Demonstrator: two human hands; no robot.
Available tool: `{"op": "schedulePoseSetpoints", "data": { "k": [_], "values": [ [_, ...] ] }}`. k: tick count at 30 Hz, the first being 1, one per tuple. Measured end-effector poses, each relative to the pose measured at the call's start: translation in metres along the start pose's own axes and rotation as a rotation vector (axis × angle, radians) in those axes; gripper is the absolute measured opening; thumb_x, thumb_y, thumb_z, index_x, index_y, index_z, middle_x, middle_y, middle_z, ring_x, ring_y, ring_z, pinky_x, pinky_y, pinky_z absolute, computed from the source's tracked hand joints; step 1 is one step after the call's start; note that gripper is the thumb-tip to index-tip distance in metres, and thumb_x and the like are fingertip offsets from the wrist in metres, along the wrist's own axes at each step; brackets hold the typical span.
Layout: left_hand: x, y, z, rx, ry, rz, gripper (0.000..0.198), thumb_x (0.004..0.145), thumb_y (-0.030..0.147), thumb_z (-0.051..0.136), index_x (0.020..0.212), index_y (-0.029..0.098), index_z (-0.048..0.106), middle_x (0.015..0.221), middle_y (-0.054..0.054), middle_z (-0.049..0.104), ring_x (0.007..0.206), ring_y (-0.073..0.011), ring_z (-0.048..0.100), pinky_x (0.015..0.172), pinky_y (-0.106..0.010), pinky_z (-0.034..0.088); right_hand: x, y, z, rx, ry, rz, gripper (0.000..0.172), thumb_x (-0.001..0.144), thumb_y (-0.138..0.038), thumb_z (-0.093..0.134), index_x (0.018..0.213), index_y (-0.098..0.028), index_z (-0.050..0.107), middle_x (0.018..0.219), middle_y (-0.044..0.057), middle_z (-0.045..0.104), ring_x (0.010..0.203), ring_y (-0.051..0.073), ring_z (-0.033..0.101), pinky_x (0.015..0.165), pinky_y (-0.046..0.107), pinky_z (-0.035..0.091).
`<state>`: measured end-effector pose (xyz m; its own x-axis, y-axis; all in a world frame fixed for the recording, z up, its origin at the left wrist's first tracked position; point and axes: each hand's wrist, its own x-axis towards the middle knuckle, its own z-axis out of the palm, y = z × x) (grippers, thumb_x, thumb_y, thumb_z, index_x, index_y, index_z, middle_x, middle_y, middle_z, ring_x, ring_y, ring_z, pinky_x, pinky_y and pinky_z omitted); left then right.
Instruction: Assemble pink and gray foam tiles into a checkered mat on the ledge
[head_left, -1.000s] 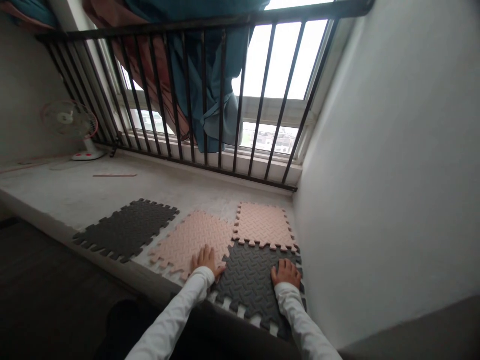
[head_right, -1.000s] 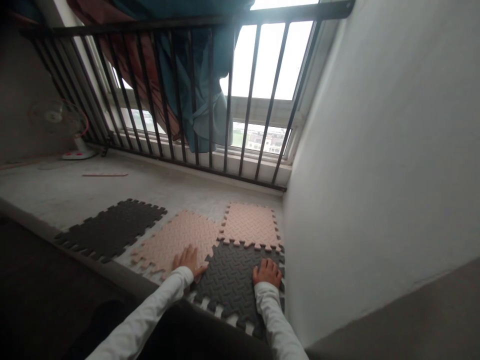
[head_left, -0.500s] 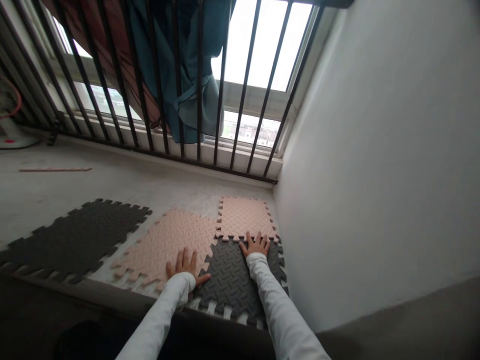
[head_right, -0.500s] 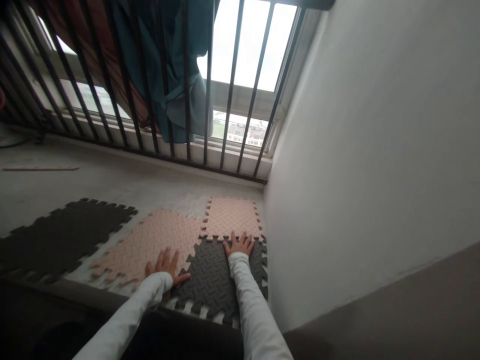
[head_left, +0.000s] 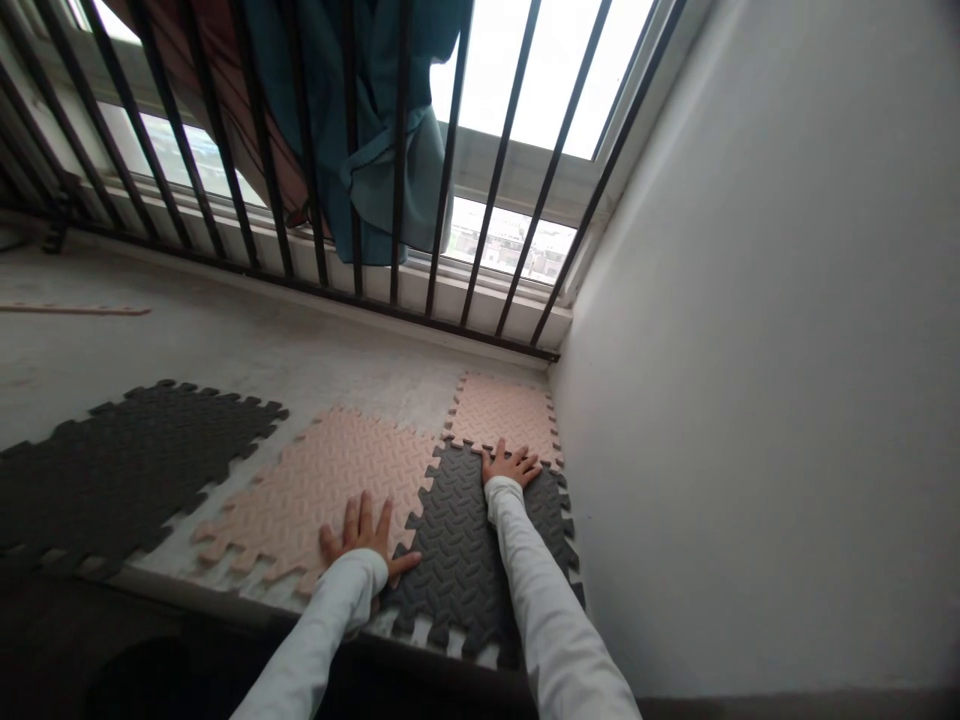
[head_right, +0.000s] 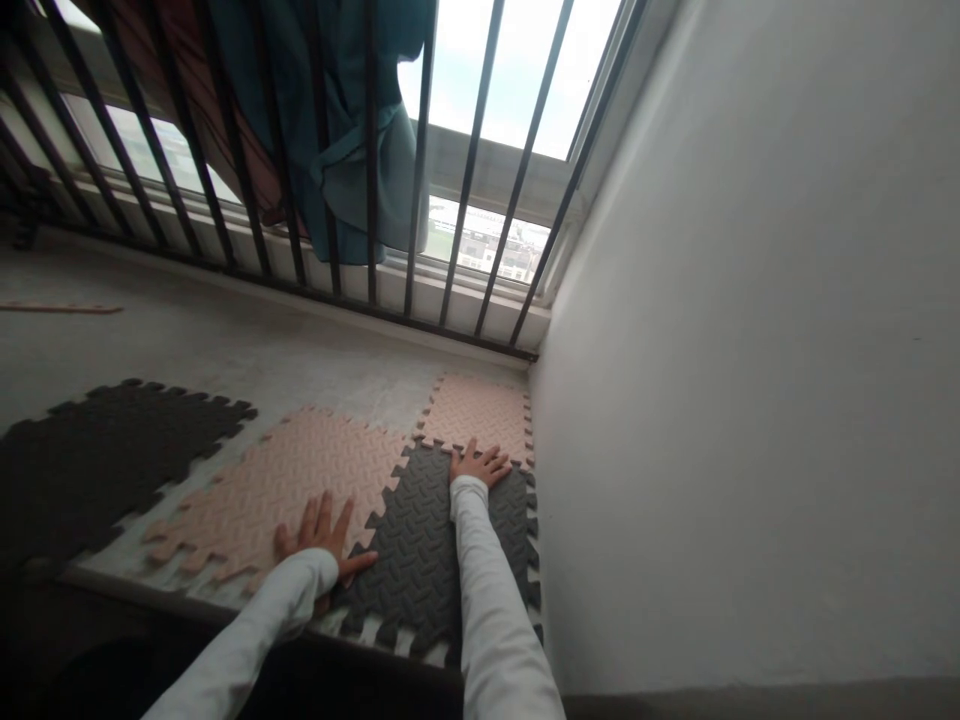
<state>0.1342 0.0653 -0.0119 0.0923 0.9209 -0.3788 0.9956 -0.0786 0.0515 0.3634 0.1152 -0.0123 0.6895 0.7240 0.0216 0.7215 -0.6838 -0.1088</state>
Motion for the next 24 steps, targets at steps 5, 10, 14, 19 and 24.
{"op": "schedulePoseSetpoints", "data": {
  "k": [5, 10, 14, 19, 24],
  "values": [
    [0.000, 0.000, -0.002, -0.008, -0.017, 0.005, 0.093, 0.053, 0.071, 0.040, 0.131, 0.029, 0.011, 0.141, -0.006, -0.006, 0.126, -0.0302, -0.012, 0.091, -0.061, -0.001, -0.006, 0.005, 0.010, -0.039, 0.088, -0.055, 0.057, 0.078, -0.050, 0.032, 0.126, -0.019, 0.033, 0.129, 0.023, 0.030, 0.115, 0.036, 0.028, 0.088, 0.056, 0.013],
    [0.000, 0.000, 0.000, -0.005, 0.000, 0.008, 0.093, 0.052, 0.072, 0.040, 0.130, 0.030, 0.010, 0.141, -0.005, -0.005, 0.126, -0.0298, -0.011, 0.092, -0.061, -0.002, -0.012, 0.012, 0.010, -0.118, 0.097, -0.097, 0.066, 0.076, -0.051, 0.035, 0.123, -0.004, 0.036, 0.124, 0.029, 0.033, 0.115, 0.035, 0.030, 0.091, 0.048, 0.016],
    [0.000, 0.000, 0.000, -0.011, 0.009, -0.001, 0.093, 0.052, 0.071, 0.041, 0.130, 0.030, 0.011, 0.141, -0.005, -0.005, 0.126, -0.0293, -0.011, 0.092, -0.061, -0.002, -0.007, 0.021, -0.005, -0.125, 0.003, -0.124, 0.064, 0.074, -0.052, 0.038, 0.120, -0.006, 0.040, 0.123, 0.023, 0.040, 0.114, 0.030, 0.034, 0.092, 0.043, 0.020],
    [0.003, -0.001, 0.006, -0.048, 0.033, 0.013, 0.093, 0.051, 0.070, 0.043, 0.130, 0.030, 0.015, 0.141, -0.005, -0.002, 0.126, -0.0304, -0.011, 0.091, -0.061, -0.003, 0.012, 0.041, -0.027, -0.135, 0.019, -0.123, 0.036, 0.078, -0.036, 0.038, 0.103, -0.017, 0.054, 0.108, 0.012, 0.053, 0.103, 0.021, 0.044, 0.086, 0.033, 0.029],
    [0.006, -0.001, 0.010, -0.066, 0.060, 0.012, 0.093, 0.050, 0.070, 0.044, 0.130, 0.029, 0.017, 0.141, -0.006, -0.001, 0.126, -0.0307, -0.011, 0.091, -0.061, -0.004, 0.031, 0.062, -0.031, -0.168, 0.039, 0.008, 0.037, 0.078, -0.037, 0.040, 0.107, -0.016, 0.050, 0.108, 0.018, 0.049, 0.097, 0.025, 0.048, 0.076, 0.036, 0.035]
  ]
}}
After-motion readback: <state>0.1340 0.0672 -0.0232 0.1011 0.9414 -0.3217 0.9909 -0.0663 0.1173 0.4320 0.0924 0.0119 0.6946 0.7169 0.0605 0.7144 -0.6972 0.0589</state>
